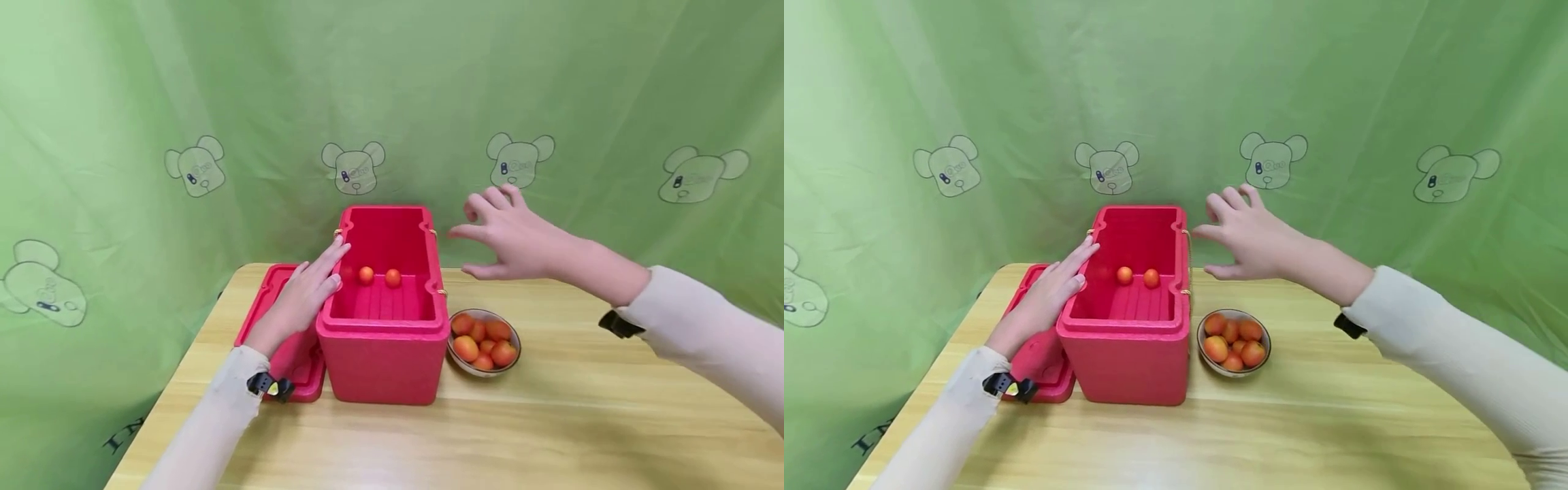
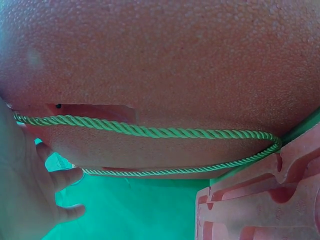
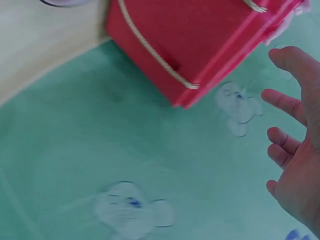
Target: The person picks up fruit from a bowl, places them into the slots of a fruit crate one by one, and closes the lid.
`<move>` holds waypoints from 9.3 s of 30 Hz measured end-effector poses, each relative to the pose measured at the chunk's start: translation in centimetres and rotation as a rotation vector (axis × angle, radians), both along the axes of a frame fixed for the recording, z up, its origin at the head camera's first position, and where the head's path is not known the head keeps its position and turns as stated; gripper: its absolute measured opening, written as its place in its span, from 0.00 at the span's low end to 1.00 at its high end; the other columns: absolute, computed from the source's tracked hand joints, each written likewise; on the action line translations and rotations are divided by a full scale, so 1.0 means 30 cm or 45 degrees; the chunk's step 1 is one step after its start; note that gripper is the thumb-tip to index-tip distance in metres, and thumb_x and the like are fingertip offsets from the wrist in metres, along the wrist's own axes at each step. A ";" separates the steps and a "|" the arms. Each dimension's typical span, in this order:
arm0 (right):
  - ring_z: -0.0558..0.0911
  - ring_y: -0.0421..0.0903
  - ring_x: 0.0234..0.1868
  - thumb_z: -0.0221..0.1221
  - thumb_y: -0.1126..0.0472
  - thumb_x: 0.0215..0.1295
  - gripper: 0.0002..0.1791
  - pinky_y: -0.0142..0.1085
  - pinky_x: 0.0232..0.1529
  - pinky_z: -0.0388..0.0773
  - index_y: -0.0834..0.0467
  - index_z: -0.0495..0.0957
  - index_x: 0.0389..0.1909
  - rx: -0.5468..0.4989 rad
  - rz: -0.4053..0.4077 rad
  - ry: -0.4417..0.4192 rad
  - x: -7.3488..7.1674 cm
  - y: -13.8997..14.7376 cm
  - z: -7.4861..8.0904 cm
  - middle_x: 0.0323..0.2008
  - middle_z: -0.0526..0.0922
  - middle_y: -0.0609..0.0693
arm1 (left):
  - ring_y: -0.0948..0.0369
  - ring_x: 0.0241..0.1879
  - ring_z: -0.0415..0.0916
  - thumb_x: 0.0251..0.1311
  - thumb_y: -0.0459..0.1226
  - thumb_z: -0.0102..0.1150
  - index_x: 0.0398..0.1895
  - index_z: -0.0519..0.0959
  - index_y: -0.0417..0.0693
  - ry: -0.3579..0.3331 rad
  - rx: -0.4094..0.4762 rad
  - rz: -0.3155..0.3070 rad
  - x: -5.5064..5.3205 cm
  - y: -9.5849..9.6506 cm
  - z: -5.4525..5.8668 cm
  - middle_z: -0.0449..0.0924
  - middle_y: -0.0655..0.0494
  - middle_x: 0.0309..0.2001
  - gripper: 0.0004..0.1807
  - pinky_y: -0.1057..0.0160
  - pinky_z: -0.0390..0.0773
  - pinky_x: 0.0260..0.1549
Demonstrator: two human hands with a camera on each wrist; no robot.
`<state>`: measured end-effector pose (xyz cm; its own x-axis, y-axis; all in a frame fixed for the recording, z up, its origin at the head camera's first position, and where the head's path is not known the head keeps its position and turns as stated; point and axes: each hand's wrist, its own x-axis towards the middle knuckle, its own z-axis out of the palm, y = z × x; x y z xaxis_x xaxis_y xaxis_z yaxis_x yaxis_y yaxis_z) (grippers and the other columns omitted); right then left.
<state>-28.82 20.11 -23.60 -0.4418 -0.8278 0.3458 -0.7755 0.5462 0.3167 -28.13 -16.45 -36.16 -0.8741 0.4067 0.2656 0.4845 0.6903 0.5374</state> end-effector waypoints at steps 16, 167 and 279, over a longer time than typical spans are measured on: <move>0.61 0.49 0.41 0.75 0.49 0.49 0.24 0.54 0.48 0.57 0.49 0.85 0.48 -0.327 -0.177 -0.238 0.013 0.226 -0.283 0.36 0.67 0.49 | 0.54 0.82 0.45 0.75 0.51 0.43 0.83 0.47 0.70 -0.021 0.017 0.005 0.014 0.003 0.007 0.39 0.67 0.84 0.36 0.34 0.43 0.77; 0.66 0.53 0.41 0.77 0.55 0.49 0.17 0.57 0.48 0.65 0.51 0.86 0.41 -0.042 -0.185 -0.076 -0.038 0.157 -0.051 0.36 0.69 0.52 | 0.53 0.82 0.47 0.74 0.49 0.47 0.82 0.54 0.57 0.150 -0.101 -0.083 0.005 -0.006 0.022 0.48 0.54 0.83 0.35 0.40 0.45 0.79; 0.68 0.57 0.70 0.72 0.40 0.54 0.37 0.58 0.71 0.64 0.47 0.79 0.66 0.825 -0.113 0.000 -0.106 -0.477 -0.020 0.71 0.71 0.58 | 0.54 0.82 0.46 0.75 0.50 0.45 0.82 0.53 0.58 0.097 -0.074 -0.053 0.015 0.023 0.040 0.47 0.55 0.83 0.35 0.40 0.44 0.79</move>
<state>-31.99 5.79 -24.19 -0.5182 -0.8290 -0.2105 -0.7360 0.3068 0.6035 -27.70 -15.76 -34.96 -0.8343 0.4587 0.3058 0.5513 0.6976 0.4577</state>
